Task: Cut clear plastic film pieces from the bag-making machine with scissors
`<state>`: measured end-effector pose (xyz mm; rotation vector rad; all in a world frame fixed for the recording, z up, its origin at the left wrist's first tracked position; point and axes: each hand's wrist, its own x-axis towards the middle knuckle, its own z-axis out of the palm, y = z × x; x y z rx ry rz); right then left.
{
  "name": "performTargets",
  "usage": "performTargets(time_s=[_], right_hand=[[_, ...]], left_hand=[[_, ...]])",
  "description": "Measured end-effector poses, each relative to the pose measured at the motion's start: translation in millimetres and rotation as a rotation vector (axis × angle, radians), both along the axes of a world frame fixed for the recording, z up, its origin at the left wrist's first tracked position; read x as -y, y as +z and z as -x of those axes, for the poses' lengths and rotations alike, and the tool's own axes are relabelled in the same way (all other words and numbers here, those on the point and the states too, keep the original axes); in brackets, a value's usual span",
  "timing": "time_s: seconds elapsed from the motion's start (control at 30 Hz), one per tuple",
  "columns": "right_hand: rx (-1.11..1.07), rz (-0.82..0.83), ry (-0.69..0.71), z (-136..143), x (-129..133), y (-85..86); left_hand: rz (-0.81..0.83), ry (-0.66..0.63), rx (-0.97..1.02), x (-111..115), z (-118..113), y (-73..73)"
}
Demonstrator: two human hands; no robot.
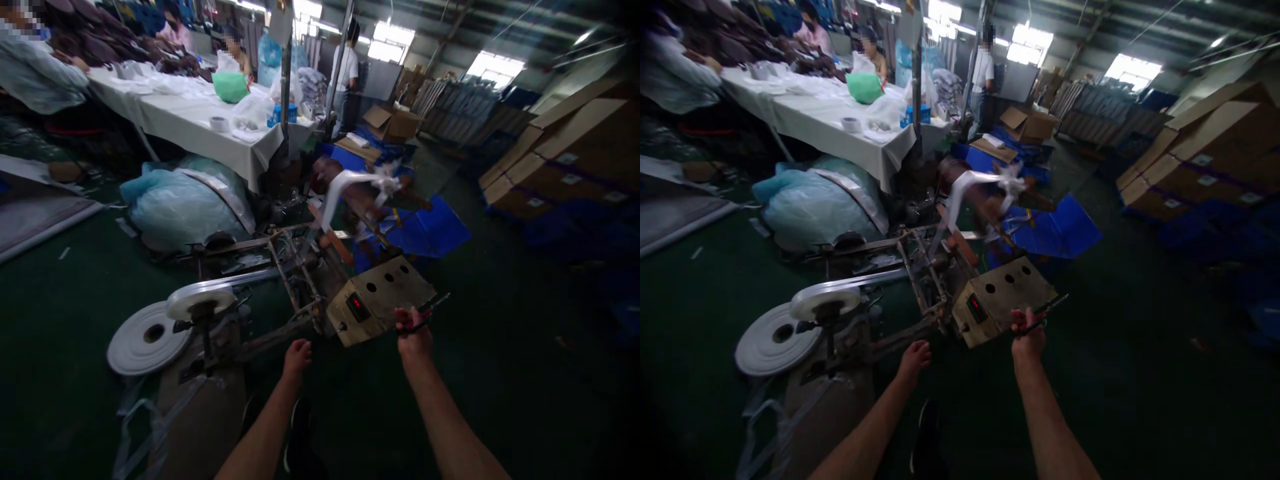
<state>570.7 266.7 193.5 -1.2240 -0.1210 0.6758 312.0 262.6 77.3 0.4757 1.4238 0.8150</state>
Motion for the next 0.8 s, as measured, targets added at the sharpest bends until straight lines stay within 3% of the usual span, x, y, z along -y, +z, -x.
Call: performTargets(time_s=[0.13,0.23,0.33,0.6,0.8], right_hand=[[0.024,0.025,-0.009,-2,0,-3.2],[0.038,0.044,-0.01,-1,-1,-2.9],[0.041,0.052,0.002,0,-2,-0.9],[-0.004,0.052,0.027,0,1,0.2],[-0.049,0.074,0.019,2,0,5.2]], left_hand=[[0.022,-0.004,0.101,-31,-92,-37.8],[0.026,0.018,0.114,-39,-129,-56.2],[-0.007,0.041,0.14,-42,-139,-65.5],[-0.134,0.041,0.096,-43,-135,-78.8],[-0.134,0.018,-0.022,-45,-138,-74.4]])
